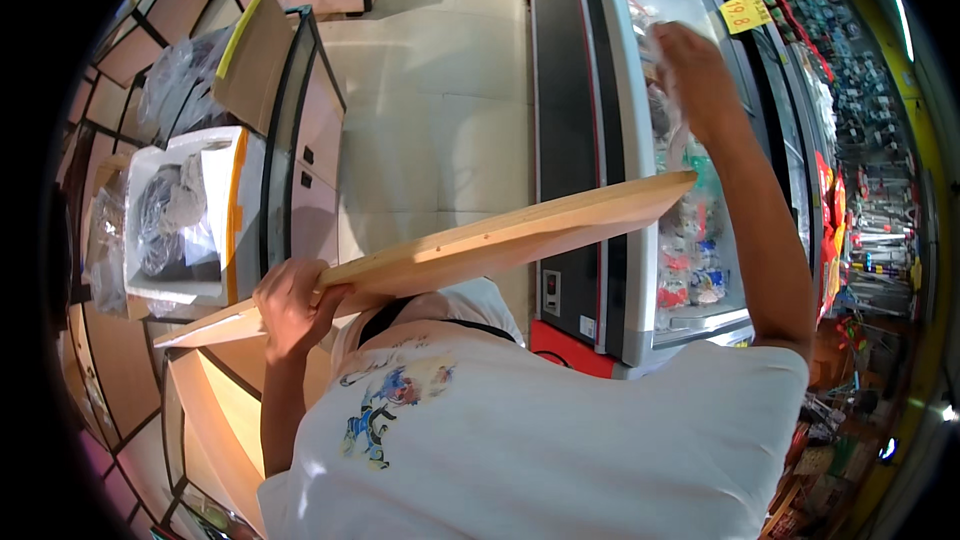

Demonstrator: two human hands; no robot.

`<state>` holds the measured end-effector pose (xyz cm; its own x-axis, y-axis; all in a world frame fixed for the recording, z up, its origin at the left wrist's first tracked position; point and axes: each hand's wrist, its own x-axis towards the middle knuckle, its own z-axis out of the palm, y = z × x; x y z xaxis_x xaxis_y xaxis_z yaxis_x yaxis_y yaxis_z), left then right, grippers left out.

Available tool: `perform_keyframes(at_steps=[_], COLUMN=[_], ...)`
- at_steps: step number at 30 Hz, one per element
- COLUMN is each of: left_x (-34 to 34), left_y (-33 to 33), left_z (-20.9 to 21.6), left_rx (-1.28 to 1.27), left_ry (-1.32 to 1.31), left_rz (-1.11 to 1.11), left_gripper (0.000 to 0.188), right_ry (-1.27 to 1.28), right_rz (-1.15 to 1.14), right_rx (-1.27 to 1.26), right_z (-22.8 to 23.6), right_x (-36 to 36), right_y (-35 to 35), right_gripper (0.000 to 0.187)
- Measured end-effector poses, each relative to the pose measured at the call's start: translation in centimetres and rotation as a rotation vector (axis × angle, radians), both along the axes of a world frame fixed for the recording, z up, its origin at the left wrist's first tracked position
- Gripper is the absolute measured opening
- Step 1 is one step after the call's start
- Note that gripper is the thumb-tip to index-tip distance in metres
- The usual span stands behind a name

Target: The person wipes a light-colored wooden panel with a cloth and then places it into a metal frame structure. They proceed to insert a long wooden strip into the frame and adjust the panel's position within the assembly.

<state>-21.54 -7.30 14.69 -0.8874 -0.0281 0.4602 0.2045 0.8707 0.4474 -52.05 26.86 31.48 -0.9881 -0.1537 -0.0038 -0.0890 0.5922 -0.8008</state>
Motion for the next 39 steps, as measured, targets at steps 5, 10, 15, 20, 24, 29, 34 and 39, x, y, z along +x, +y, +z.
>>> perform_keyframes(at_steps=[5, 10, 15, 20, 24, 29, 34, 39], left_x=[-0.7, -1.1, -2.0, -4.0, -4.9, -4.8, -5.7, -5.0], left_y=[0.3, 0.4, 0.0, -0.7, -0.9, -1.0, -0.5, -1.9], left_z=[-0.1, -0.3, -0.2, -1.0, -2.3, -4.3, -3.9, -3.5], left_rx=[-0.008, 0.015, 0.042, -0.015, 0.001, 0.034, 0.046, 0.054], left_ry=[0.057, 0.048, 0.006, -0.053, -0.099, -0.33, -0.294, -0.215], left_rz=[-0.017, -0.015, -0.026, -0.021, -0.044, 0.066, 0.026, 0.071], left_gripper=[0.038, 0.038, 0.037, 0.037, 0.037, 0.039, 0.037, 0.034], right_ry=[0.252, 0.403, 0.286, 0.493, 0.822, 0.569, 1.002, 0.802], right_rz=[-0.267, -0.326, -0.002, 0.454, 0.823, -0.019, 0.233, 0.341], right_rx=[-0.373, -0.197, 0.054, 0.238, 0.359, 0.553, 0.454, 0.752], right_z=[1.4, 0.8, -3.1, -8.0, -14.1, -13.9, -20.9, -16.8], right_x=[-2.6, -0.2, 4.2, 10.8, 13.7, 3.5, 7.6, 6.4], right_y=[7.7, 9.9, 5.6, -6.2, -12.1, -2.5, -9.4, -9.1], right_gripper=[0.031, 0.039, 0.029, 0.017, 0.01, 0.01, 0.01, 0.01])
